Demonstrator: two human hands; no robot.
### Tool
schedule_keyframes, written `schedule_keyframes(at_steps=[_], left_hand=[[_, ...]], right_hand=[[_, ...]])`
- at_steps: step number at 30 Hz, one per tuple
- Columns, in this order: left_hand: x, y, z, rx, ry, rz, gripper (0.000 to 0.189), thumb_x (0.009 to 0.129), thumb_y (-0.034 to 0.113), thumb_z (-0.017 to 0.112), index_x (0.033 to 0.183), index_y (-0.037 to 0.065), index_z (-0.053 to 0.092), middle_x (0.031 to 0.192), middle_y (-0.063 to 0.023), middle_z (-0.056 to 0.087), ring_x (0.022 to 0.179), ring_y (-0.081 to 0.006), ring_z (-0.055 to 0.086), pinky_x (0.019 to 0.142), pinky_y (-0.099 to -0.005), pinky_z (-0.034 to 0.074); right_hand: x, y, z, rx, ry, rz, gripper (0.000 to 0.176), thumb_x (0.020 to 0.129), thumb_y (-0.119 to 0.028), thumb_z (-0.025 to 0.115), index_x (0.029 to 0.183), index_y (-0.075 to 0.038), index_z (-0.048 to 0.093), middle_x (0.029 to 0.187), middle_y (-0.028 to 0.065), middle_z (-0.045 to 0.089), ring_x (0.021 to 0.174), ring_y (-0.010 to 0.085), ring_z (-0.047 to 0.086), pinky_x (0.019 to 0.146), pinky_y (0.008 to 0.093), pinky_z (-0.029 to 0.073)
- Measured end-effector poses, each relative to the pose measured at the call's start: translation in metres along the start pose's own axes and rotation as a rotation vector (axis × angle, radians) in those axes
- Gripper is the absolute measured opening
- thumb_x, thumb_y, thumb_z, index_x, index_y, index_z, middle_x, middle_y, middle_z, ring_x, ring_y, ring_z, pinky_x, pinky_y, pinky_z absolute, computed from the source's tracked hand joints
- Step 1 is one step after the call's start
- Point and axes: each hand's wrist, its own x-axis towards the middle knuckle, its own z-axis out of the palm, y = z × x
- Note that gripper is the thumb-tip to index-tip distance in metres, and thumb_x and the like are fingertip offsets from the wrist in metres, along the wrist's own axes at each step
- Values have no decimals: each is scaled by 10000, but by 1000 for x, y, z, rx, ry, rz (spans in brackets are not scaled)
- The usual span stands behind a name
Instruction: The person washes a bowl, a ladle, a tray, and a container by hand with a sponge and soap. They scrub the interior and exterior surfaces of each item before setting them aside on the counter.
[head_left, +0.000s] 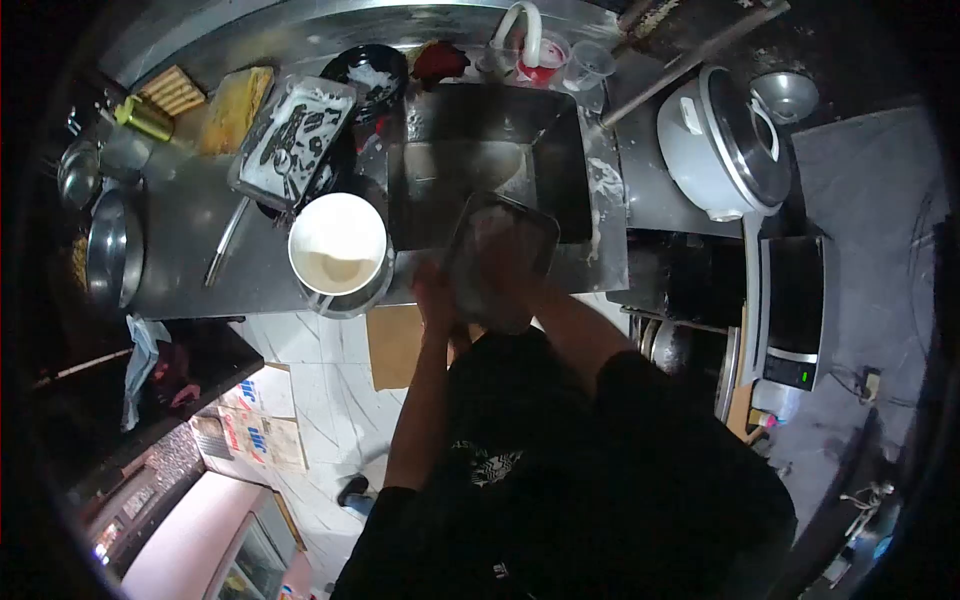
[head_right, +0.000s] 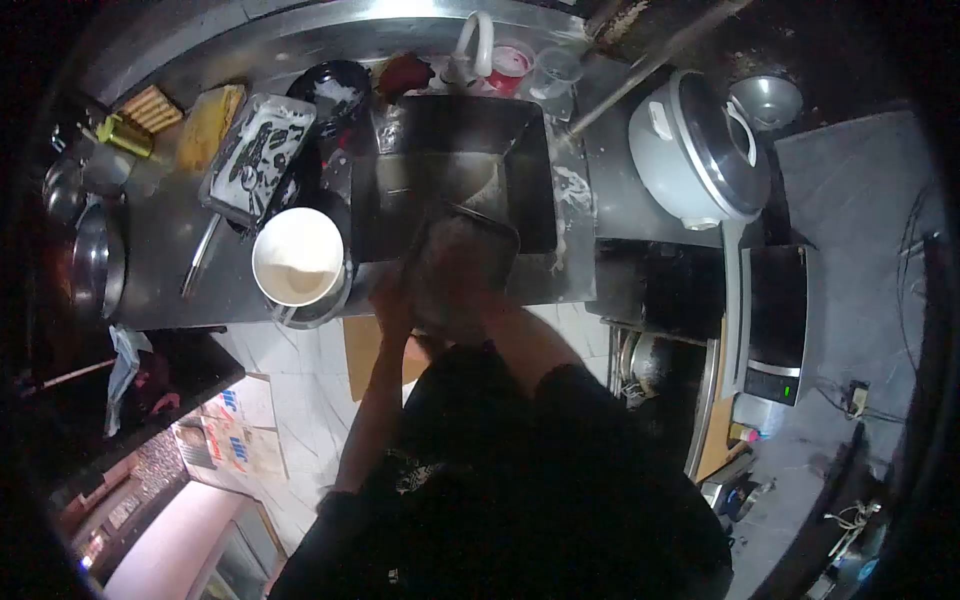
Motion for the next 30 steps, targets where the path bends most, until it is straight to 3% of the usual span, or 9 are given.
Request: schedule_keyframes(at_steps=[3, 6, 14, 18, 21, 23, 25, 27, 30], left_hand=[[-6, 9, 1, 5, 172, 67, 88, 767, 70, 611, 788, -6, 570, 758, -188, 547, 796, -385, 579, 704, -469, 448], [-8, 3, 1, 85, 124, -33, 95, 754, 76, 626, 784, -2, 580, 755, -164, 565, 771, -373, 591, 684, -462, 455], [12, 39, -6, 164, 163, -98, 104, 779, 86, 627, 778, -11, 589, 758, -196, 599, 728, -397, 607, 634, -487, 448], [24, 39, -12, 84, 41, -168, 110, 810, 102, 614, 832, -5, 607, 757, -216, 611, 728, -424, 611, 647, -505, 448], [32, 22, -2, 271, -22, -54, 115, 821, 73, 584, 889, -4, 636, 790, -229, 622, 723, -436, 602, 644, -476, 462], [34, 15, 7, 332, -69, 41, 159, 821, 55, 563, 944, 1, 647, 837, -202, 652, 753, -390, 631, 668, -448, 482], [48, 35, 10, 86, -169, -122, 209, 824, 48, 541, 996, 10, 655, 887, -170, 674, 806, -332, 651, 711, -419, 498], [61, 64, 9, -474, -315, -544, 257, 832, 53, 519, 1045, 22, 659, 942, -132, 688, 884, -262, 664, 774, -389, 511], [82, 90, -2, -785, -446, -447, 344, 948, 219, 458, 1222, 56, 585, 1169, -109, 610, 1091, -200, 581, 947, -377, 460]], right_hand=[[1, 49, -10, -85, -165, 7, 317, 871, -243, 491, 1137, -125, 617, 1042, 94, 641, 947, 305, 611, 880, 501, 450], [-21, 81, -36, -4, -376, -48, 300, 869, -234, 502, 1116, -124, 633, 1047, 85, 651, 932, 308, 631, 841, 460, 488], [-109, 44, -19, 456, -264, -166, 434, 753, -238, 671, 1164, -108, 625, 1074, 100, 651, 978, 284, 620, 831, 494, 480], [-82, 51, -65, 624, -341, 10, 472, 761, -239, 681, 1194, -70, 603, 1139, 122, 638, 1034, 317, 603, 841, 488, 472], [-64, 51, -89, 604, -58, 191, 480, 769, -252, 686, 1200, -63, 592, 1103, 137, 634, 1040, 340, 590, 833, 487, 469], [-68, 47, -78, 741, -245, 149, 466, 770, -272, 693, 1182, -72, 607, 1080, 151, 635, 1024, 343, 597, 840, 478, 471], [-50, 53, -86, 780, -374, 94, 528, 736, -291, 722, 1209, -95, 592, 1078, 164, 638, 1027, 346, 601, 866, 470, 467], [-30, 67, -110, 727, -450, 38, 675, 667, -309, 773, 1279, -132, 547, 1097, 177, 641, 1049, 351, 600, 911, 463, 457], [-15, 92, -124, 625, -434, 46, 458, 744, -253, 711, 1161, -77, 643, 1132, 177, 640, 1032, 347, 617, 914, 449, 469]])
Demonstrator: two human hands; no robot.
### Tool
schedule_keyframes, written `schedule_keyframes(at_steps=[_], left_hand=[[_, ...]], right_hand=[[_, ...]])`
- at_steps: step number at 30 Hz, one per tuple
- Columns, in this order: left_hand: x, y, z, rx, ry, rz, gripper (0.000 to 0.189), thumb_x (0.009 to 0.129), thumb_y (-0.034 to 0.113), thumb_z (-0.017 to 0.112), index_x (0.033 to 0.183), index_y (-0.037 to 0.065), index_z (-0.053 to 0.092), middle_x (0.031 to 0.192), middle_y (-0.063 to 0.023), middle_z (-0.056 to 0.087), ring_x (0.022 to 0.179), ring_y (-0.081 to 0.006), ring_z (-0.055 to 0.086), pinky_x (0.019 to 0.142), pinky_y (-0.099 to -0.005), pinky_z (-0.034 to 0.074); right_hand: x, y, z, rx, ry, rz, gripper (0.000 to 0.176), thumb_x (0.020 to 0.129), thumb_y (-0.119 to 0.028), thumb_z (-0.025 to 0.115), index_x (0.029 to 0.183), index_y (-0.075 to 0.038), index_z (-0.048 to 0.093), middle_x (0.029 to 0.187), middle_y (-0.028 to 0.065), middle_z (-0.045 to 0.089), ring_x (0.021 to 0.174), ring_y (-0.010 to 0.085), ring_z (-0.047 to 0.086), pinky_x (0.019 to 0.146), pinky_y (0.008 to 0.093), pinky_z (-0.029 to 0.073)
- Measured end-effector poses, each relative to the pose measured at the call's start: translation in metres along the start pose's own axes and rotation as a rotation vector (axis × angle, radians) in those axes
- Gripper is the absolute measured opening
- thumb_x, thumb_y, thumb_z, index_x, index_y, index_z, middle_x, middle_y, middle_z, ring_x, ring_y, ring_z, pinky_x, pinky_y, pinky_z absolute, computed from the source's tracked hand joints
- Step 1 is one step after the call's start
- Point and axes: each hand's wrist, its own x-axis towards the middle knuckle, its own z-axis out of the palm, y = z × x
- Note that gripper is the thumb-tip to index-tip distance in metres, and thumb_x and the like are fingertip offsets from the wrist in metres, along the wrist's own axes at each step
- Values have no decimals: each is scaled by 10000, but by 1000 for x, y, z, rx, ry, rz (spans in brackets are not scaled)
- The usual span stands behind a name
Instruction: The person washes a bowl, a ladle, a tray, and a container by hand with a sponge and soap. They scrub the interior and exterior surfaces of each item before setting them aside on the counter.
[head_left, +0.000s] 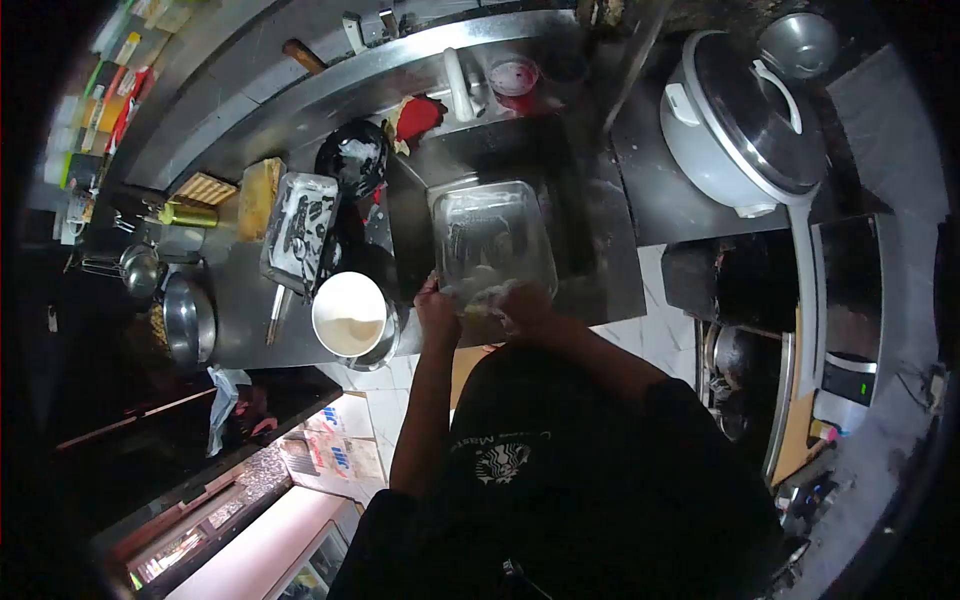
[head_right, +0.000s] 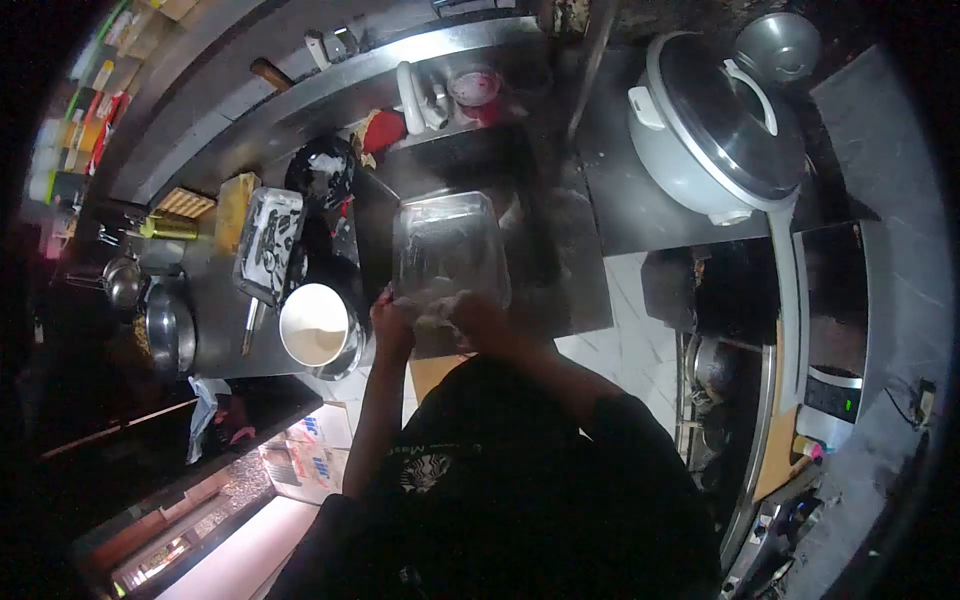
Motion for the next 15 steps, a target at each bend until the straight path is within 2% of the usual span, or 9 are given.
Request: schedule_keyframes(at_steps=[3, 6, 9, 10, 12, 13, 14, 15], left_hand=[[-8, 99, 62, -363, -62, 15, 442, 983, 319, 443, 1352, 79, 477, 1328, -106, 518, 1176, -211, 533, 981, -365, 435], [0, 136, 93, -509, 143, 173, 518, 999, 437, 411, 1392, 101, 433, 1346, -97, 505, 1174, -247, 534, 991, -376, 430], [42, 133, 56, -668, -71, 117, 647, 967, 590, 356, 1403, 114, 406, 1314, -109, 515, 1183, -297, 502, 1007, -446, 409], [50, 152, 62, -700, 118, 76, 608, 941, 590, 418, 1321, 122, 494, 1183, -90, 581, 1073, -271, 562, 925, -434, 464], [78, 154, 34, -529, 83, 134, 541, 929, 558, 467, 1231, 118, 554, 1080, -65, 607, 979, -243, 589, 853, -416, 490], [95, 150, 12, -440, 63, 160, 509, 923, 542, 492, 1186, 116, 584, 1028, -53, 620, 933, -229, 603, 817, -407, 503], [113, 142, -10, -541, 20, 106, 373, 922, 432, 542, 1090, 110, 625, 912, -24, 618, 835, -196, 607, 745, -374, 505], [113, 151, -7, -456, 42, 92, 356, 927, 408, 541, 1097, 106, 623, 911, -28, 613, 834, -197, 602, 750, -372, 503]], right_hand=[[-11, -1, -92, 349, 214, -233, 480, 708, -255, 743, 1144, -77, 650, 1104, 156, 648, 1021, 330, 620, 914, 426, 467], [-26, 6, -122, 485, 377, -27, 516, 659, -314, 787, 1106, -88, 666, 1069, 133, 669, 1003, 312, 631, 915, 398, 459], [-20, 34, -137, 411, 167, -158, 543, 720, -370, 779, 1132, -39, 654, 1156, 181, 641, 1103, 334, 596, 953, 403, 456], [-25, 50, -126, 443, 251, -121, 533, 711, -326, 781, 1142, -45, 643, 1140, 159, 649, 1053, 333, 609, 947, 395, 448], [-35, 83, -93, 510, 426, -40, 531, 692, -239, 785, 1164, -59, 621, 1107, 117, 665, 954, 331, 634, 935, 379, 433], [-30, 87, -92, 408, 159, 194, 518, 709, -223, 770, 1173, -58, 609, 1118, 108, 657, 948, 321, 631, 926, 369, 436], [-25, 90, -94, 305, -110, 428, 506, 726, -207, 755, 1182, -57, 598, 1129, 99, 649, 942, 310, 628, 916, 359, 440], [-28, 86, -98, 405, -133, 454, 486, 740, -218, 744, 1174, -55, 598, 1116, 99, 651, 935, 302, 630, 903, 354, 446]])
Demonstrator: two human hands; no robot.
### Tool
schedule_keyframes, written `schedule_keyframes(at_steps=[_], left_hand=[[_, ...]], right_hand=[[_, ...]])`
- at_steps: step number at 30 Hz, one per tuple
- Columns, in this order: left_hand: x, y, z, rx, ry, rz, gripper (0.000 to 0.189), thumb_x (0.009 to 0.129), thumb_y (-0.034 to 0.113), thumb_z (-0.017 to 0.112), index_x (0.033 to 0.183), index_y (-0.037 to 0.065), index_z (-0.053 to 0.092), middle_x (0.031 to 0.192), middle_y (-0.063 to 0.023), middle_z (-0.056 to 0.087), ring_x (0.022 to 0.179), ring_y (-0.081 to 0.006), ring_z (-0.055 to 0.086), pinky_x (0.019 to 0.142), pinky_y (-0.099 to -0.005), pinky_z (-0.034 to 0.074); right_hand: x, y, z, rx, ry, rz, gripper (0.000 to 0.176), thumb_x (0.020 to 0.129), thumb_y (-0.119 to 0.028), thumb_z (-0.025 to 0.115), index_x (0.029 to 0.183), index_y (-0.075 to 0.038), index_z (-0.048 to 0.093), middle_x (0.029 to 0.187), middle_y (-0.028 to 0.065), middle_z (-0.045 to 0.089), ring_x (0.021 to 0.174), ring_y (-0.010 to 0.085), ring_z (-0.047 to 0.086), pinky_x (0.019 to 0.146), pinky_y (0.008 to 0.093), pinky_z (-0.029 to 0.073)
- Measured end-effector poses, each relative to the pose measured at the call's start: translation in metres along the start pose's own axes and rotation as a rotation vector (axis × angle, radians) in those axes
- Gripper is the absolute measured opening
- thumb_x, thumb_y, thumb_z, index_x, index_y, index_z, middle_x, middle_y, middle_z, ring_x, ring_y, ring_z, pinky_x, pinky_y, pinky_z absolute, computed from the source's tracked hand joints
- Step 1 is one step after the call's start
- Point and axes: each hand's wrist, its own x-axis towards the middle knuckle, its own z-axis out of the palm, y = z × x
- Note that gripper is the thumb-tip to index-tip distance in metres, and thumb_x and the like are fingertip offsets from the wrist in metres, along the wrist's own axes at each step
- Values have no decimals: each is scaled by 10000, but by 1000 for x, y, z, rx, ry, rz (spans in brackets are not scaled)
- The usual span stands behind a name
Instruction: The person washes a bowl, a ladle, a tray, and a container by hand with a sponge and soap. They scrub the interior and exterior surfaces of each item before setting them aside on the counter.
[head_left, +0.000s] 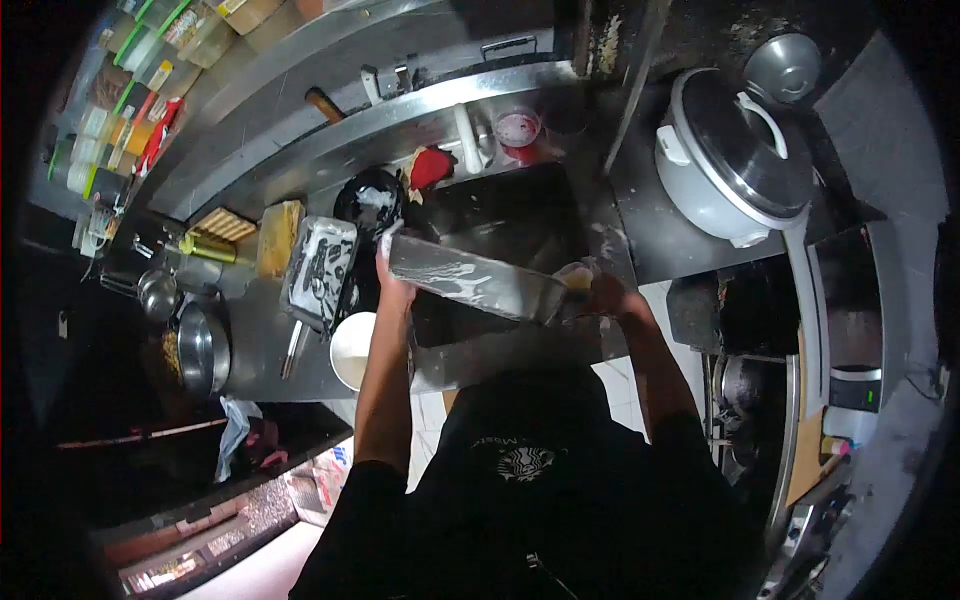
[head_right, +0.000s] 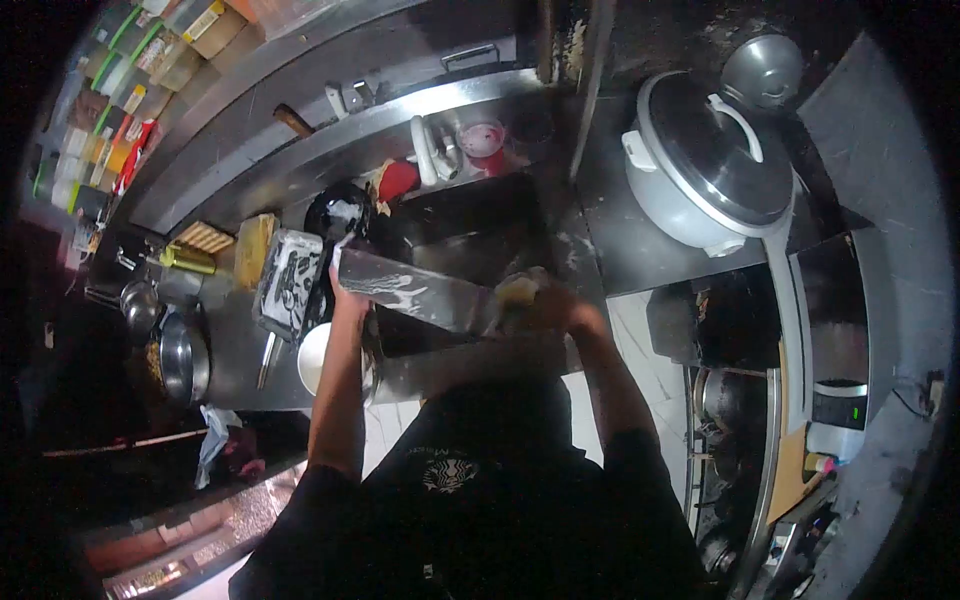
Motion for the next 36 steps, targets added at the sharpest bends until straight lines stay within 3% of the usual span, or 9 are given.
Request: schedule_keyframes(at_steps=[3, 7, 13, 19, 23, 25, 27, 32, 36], left_hand=[[-6, 15, 11, 363, -2, 182, 329, 927, 347, 571, 1144, 102, 610, 912, -43, 578, 838, -177, 572, 772, -350, 486], [-27, 43, 57, 816, -144, 231, 558, 917, 325, 620, 451, 121, 390, 467, 72, 386, 448, -49, 350, 444, -292, 270], [-67, -8, 84, 1658, -515, 1025, 376, 872, 340, 567, 662, 42, 656, 629, -226, 595, 622, -359, 637, 557, -459, 476], [-51, 48, 55, 1073, -514, 534, 382, 924, 296, 544, 662, 24, 596, 557, -114, 521, 556, -203, 553, 558, -401, 458], [-7, -15, -5, 175, 46, 171, 351, 916, 309, 578, 1083, 3, 617, 746, -99, 553, 615, -172, 549, 610, -332, 455], [-19, -7, 10, 867, -205, 576, 304, 941, 296, 530, 1028, 26, 638, 692, -101, 533, 616, -181, 502, 625, -339, 432], [-25, -39, 20, 1381, -385, 871, 294, 945, 280, 511, 1007, 28, 648, 705, -129, 567, 630, -214, 515, 622, -372, 428], [-66, 5, 69, 1501, -538, 626, 279, 905, 255, 536, 1018, 25, 647, 754, -164, 635, 623, -278, 597, 559, -449, 428], [-27, 42, 20, 1386, -556, 1040, 193, 911, 203, 547, 855, 29, 610, 676, -163, 623, 570, -351, 585, 501, -437, 422]], right_hand=[[-35, -28, -3, 717, 176, -467, 435, 777, -304, 720, 1115, -49, 623, 1031, 116, 677, 907, 280, 643, 856, 346, 473], [-38, -83, -9, 347, 212, -392, 450, 837, -330, 680, 1212, -91, 611, 1021, 112, 682, 900, 323, 658, 805, 376, 516], [-3, -153, 45, -128, 930, -253, 248, 835, -302, 678, 965, -92, 700, 815, 122, 672, 738, 310, 663, 674, 368, 506], [-8, -160, 29, 301, 1188, -382, 153, 816, -229, 685, 839, -79, 704, 702, 95, 646, 661, 291, 644, 573, 380, 499], [-4, -139, 23, -189, 1197, -533, 197, 739, -137, 712, 924, -73, 691, 826, 120, 658, 769, 308, 644, 657, 390, 496], [-3, -142, 24, -163, 889, -396, 306, 694, -155, 724, 978, -51, 678, 875, 170, 656, 869, 359, 626, 740, 431, 475], [21, -116, 60, -289, 1036, -259, 322, 687, -197, 731, 961, -39, 673, 865, 189, 653, 840, 388, 617, 722, 455, 467], [-6, -143, 41, -67, 1038, -203, 340, 759, -214, 658, 1033, -13, 635, 1024, 142, 641, 906, 282, 611, 810, 393, 454], [12, -68, 38, 271, 1200, -388, 272, 802, -49, 587, 1068, -18, 636, 1115, 105, 641, 1052, 272, 583, 980, 439, 359]])
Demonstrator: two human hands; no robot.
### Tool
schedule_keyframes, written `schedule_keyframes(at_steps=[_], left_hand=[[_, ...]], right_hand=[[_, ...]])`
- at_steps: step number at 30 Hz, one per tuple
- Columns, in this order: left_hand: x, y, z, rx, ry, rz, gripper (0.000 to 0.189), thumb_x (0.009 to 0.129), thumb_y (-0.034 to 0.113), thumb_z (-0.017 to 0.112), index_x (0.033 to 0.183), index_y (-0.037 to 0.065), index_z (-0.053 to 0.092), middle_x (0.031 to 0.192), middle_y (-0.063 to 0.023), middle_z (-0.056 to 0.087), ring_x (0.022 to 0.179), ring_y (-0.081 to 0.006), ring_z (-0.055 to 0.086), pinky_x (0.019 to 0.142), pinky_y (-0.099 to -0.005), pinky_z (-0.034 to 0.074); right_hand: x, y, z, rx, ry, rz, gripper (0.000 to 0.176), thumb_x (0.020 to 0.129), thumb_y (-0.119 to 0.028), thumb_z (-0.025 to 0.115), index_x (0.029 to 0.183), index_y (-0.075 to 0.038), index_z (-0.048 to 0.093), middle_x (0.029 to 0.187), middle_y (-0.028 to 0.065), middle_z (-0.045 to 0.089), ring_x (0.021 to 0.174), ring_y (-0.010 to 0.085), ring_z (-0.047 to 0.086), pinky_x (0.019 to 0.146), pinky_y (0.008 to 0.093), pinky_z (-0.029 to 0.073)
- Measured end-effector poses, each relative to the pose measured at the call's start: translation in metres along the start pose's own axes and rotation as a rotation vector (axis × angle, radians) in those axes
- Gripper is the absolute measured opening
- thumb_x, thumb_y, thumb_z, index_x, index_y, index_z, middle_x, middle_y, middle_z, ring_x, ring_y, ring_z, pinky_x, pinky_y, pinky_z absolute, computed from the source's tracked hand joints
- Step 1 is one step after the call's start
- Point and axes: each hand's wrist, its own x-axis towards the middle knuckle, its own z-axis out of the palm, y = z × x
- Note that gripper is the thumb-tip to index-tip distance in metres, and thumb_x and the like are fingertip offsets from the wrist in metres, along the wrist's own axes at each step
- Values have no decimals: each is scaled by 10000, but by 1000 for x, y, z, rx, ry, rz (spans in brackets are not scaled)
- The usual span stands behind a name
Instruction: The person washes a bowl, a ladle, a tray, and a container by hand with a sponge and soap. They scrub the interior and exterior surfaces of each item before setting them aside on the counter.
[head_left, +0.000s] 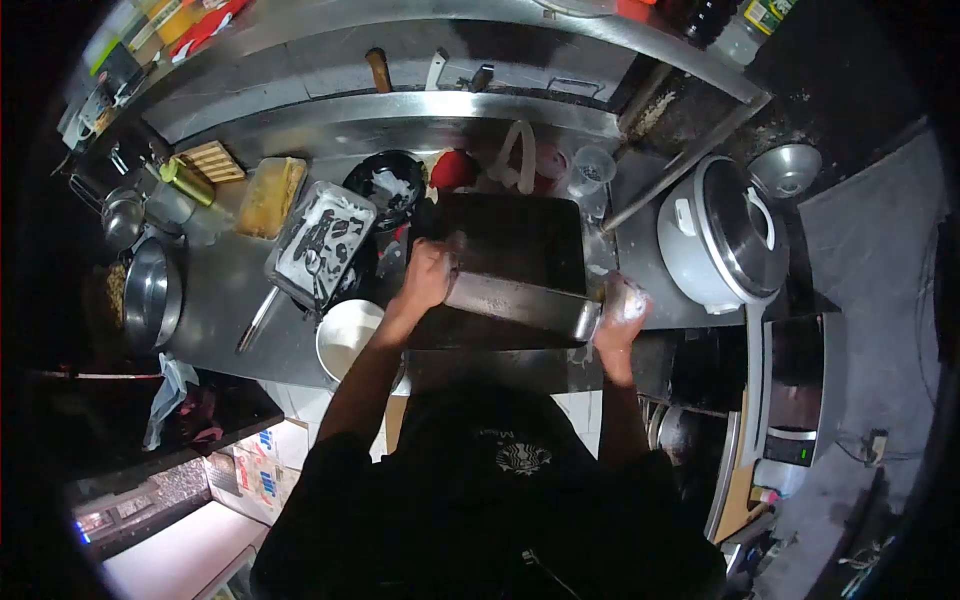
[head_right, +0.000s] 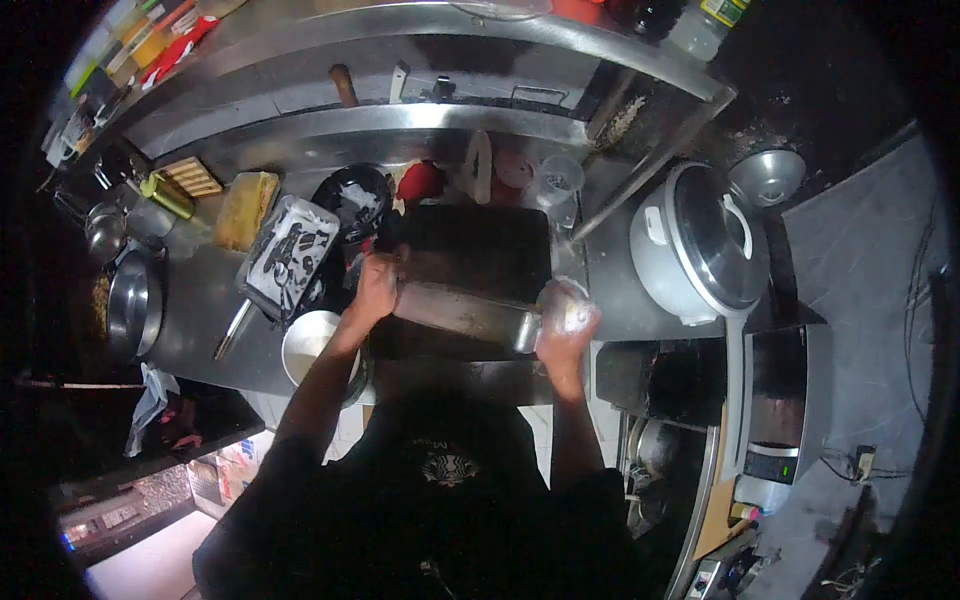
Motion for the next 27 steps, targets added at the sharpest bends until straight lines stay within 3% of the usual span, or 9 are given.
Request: schedule_keyframes(at_steps=[3, 6, 8, 12, 14, 16, 20, 24, 27], left_hand=[[-3, 14, 1, 71, 114, -122, 203, 900, 188, 534, 786, 32, 597, 644, -162, 601, 582, -396, 573, 515, -441, 434], [-2, 37, 9, 246, -135, -334, 202, 870, 245, 555, 801, 74, 637, 661, -147, 619, 603, -331, 623, 588, -509, 475], [18, 78, 1, 286, -266, -371, 224, 872, 271, 552, 786, 94, 660, 693, -135, 649, 638, -302, 664, 594, -522, 503], [40, 121, 1, 239, -259, -385, 282, 905, 289, 530, 780, 78, 669, 654, -131, 647, 616, -332, 660, 531, -489, 510], [28, 97, 2, 168, -89, -466, 332, 921, 302, 528, 735, 66, 670, 603, -140, 622, 591, -338, 649, 525, -474, 507], [5, 73, 5, 91, 55, -453, 372, 932, 315, 529, 697, 65, 670, 566, -150, 601, 575, -339, 638, 526, -467, 500], [-8, 63, 5, 127, 35, -507, 392, 932, 334, 539, 655, 91, 674, 573, -152, 600, 559, -324, 620, 518, -462, 467], [10, 80, -32, 212, -67, -440, 349, 900, 375, 586, 687, 116, 686, 571, -109, 610, 539, -334, 605, 522, -434, 452], [5, 90, -83, -126, -96, -458, 315, 881, 385, 607, 750, 110, 688, 672, -83, 644, 630, -321, 633, 567, -405, 467]], right_hand=[[-13, 6, 6, -224, 98, -212, 305, 821, -111, 592, 1097, 15, 560, 1055, 165, 609, 1015, 358, 554, 911, 473, 397], [23, -66, -18, -358, -393, -166, 347, 731, -182, 685, 1033, -16, 643, 945, 192, 655, 901, 399, 596, 815, 470, 438], [38, -130, -4, -840, -497, 30, 307, 724, -195, 698, 976, -20, 681, 855, 175, 678, 813, 387, 636, 744, 443, 479], [15, -74, 28, -538, -338, -107, 277, 759, -210, 672, 967, -28, 691, 834, 156, 690, 772, 322, 671, 684, 414, 513], [11, -23, 23, -485, -306, -151, 302, 786, -246, 652, 999, -37, 689, 873, 150, 697, 781, 289, 680, 697, 401, 523], [8, 64, 4, 73, -338, 5, 347, 870, -289, 571, 1097, -40, 652, 959, 124, 682, 849, 256, 660, 772, 365, 509], [-1, 53, 15, -56, -285, -21, 382, 892, -304, 562, 1152, -29, 620, 999, 108, 647, 886, 259, 614, 835, 357, 460], [8, -48, 46, -473, -167, -504, 314, 871, -281, 605, 1075, -43, 625, 950, 103, 643, 879, 276, 612, 832, 392, 436], [25, -62, 55, -473, -65, -734, 227, 870, -272, 617, 963, -66, 612, 900, 98, 644, 868, 285, 618, 805, 405, 450]])
